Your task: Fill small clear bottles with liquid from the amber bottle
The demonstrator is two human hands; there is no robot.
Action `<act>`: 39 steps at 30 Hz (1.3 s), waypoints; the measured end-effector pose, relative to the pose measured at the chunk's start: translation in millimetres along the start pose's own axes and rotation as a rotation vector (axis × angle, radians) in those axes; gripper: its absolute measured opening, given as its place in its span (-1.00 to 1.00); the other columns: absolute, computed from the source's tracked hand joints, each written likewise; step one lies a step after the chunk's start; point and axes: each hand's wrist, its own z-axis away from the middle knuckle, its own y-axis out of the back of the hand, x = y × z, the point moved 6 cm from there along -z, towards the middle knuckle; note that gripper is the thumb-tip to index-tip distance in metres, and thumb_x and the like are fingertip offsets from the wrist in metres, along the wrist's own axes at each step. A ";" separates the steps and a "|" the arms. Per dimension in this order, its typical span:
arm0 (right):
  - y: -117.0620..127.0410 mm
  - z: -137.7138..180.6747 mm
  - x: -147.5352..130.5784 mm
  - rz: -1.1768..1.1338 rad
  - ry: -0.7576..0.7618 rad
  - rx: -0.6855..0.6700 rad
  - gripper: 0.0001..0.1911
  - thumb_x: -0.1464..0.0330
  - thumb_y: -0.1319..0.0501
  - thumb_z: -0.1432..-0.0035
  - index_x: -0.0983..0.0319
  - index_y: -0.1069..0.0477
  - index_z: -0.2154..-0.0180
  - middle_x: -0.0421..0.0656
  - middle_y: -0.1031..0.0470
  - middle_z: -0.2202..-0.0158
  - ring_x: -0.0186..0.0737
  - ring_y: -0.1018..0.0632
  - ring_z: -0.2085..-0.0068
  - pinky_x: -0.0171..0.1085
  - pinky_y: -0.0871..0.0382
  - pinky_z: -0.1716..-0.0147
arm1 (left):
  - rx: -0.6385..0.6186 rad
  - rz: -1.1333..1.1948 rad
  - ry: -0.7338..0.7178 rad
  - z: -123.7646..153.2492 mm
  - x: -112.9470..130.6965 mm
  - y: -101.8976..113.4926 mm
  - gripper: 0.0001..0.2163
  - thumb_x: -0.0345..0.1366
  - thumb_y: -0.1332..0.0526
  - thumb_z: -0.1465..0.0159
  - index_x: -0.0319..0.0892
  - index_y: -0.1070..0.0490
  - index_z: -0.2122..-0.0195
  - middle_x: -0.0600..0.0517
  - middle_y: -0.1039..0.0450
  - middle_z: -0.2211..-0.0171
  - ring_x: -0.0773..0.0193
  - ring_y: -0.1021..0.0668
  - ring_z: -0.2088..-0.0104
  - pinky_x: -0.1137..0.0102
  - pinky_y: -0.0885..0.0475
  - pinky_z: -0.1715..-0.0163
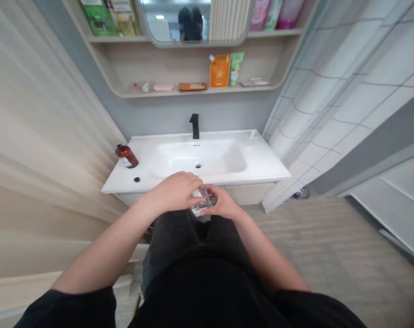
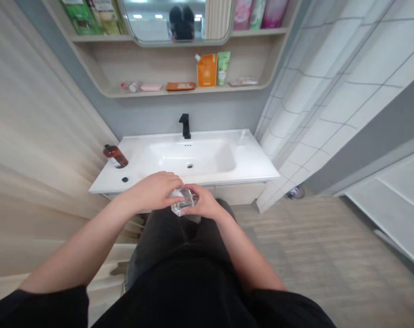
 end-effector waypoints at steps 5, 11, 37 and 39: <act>-8.4 0.3 -1.5 0.071 -0.003 -0.052 -0.10 0.03 -0.78 0.14 0.09 -0.63 -0.21 -0.05 -0.72 -0.16 0.17 -0.71 -0.16 0.09 -0.65 -0.18 | -0.093 0.094 -0.076 -0.7 4.3 -5.2 -0.87 -0.31 -0.31 -0.49 -0.08 -0.67 0.03 -0.05 -0.66 0.09 0.05 -0.69 0.02 0.23 -0.53 -0.04; -11.8 2.6 -4.0 0.115 0.008 0.111 -0.06 0.03 -0.77 0.13 0.08 -0.59 -0.26 -0.01 -0.68 -0.22 0.15 -0.69 -0.17 0.03 -0.67 -0.12 | 0.003 -0.151 0.457 5.7 -11.6 -6.7 -0.54 0.14 -0.28 -0.53 -0.19 -0.61 -0.09 -0.23 -0.68 0.06 -0.15 -0.72 0.05 0.14 -0.54 0.08; 188.2 -5.7 49.7 0.458 -0.134 0.824 -0.10 -0.12 -0.58 0.13 0.14 -0.42 -0.14 -0.07 -0.59 0.00 0.08 -0.59 0.00 0.06 -0.55 -0.16 | 0.197 0.014 0.794 20.6 -197.6 -118.5 -0.52 0.01 -0.12 -0.60 -0.16 -0.55 -0.34 -0.23 -0.62 -0.29 -0.16 -0.59 -0.31 0.08 -0.46 -0.32; 238.8 -7.7 54.4 0.578 -0.255 0.964 -0.14 -0.06 -0.56 0.11 0.17 -0.39 -0.13 -0.05 -0.59 0.03 0.10 -0.59 0.02 0.08 -0.55 -0.15 | 0.116 -0.016 0.888 23.7 -223.4 -137.3 -0.42 0.05 -0.08 -0.61 -0.21 -0.45 -0.47 -0.28 -0.53 -0.41 -0.23 -0.56 -0.38 0.03 -0.45 -0.35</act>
